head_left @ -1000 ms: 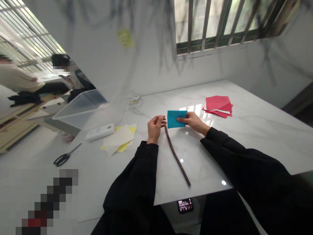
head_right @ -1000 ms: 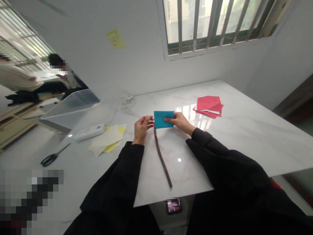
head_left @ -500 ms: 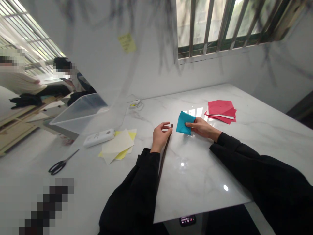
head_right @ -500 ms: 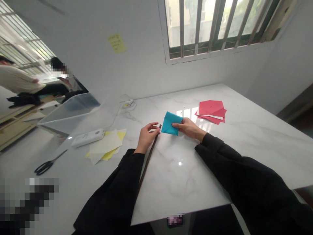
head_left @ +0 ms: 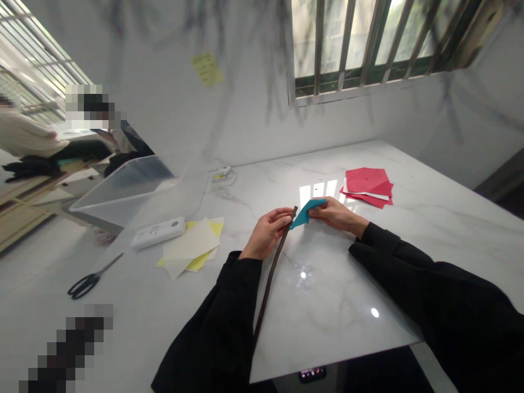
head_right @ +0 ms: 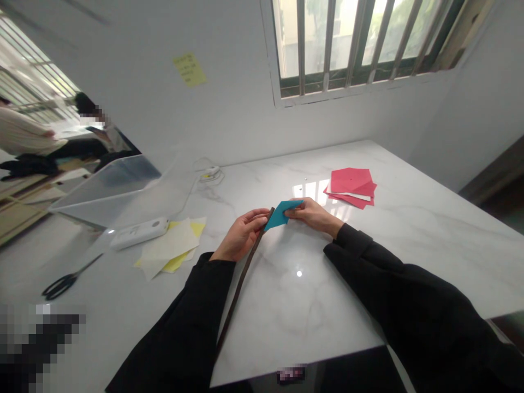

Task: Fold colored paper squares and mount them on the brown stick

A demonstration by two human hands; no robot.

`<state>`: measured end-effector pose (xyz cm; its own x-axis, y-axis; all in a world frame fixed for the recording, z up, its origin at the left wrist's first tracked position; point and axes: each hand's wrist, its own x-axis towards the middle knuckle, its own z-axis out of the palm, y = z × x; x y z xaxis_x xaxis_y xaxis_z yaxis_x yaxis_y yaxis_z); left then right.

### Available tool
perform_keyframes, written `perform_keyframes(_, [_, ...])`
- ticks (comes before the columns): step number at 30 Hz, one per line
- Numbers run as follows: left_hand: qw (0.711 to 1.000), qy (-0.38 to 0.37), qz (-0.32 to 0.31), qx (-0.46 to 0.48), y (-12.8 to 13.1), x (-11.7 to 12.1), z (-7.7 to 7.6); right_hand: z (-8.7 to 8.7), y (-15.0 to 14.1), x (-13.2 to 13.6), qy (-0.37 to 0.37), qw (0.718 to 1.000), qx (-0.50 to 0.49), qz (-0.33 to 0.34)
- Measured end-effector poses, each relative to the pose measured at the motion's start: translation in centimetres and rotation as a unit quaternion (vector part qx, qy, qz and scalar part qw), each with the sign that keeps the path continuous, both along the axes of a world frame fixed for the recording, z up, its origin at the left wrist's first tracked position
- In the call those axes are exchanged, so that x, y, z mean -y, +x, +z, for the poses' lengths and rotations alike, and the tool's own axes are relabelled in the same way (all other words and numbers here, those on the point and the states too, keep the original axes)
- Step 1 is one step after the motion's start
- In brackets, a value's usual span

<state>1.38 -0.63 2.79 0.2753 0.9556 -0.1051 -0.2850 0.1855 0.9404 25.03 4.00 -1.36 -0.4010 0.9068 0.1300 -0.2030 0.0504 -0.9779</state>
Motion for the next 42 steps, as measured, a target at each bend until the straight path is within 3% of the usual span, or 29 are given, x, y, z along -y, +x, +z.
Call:
perform_keyframes(9, [0.998, -0.003, -0.053, -0.020, 0.2, 0.6, 0.5, 1.0, 0.5, 0.2, 0.071, 0.996, 0.055, 0.018])
perform_keyframes(22, [0.996, 0.010, -0.088, -0.028, 0.4, 1.2, 1.5, 1.4, 0.6, 0.5, 0.080, 0.995, 0.038, 0.040])
perform_keyframes(42, [0.995, 0.033, -0.088, -0.038, 0.3, 1.1, 1.6, 1.7, 0.1, 1.2, 0.073, 0.994, 0.077, 0.005])
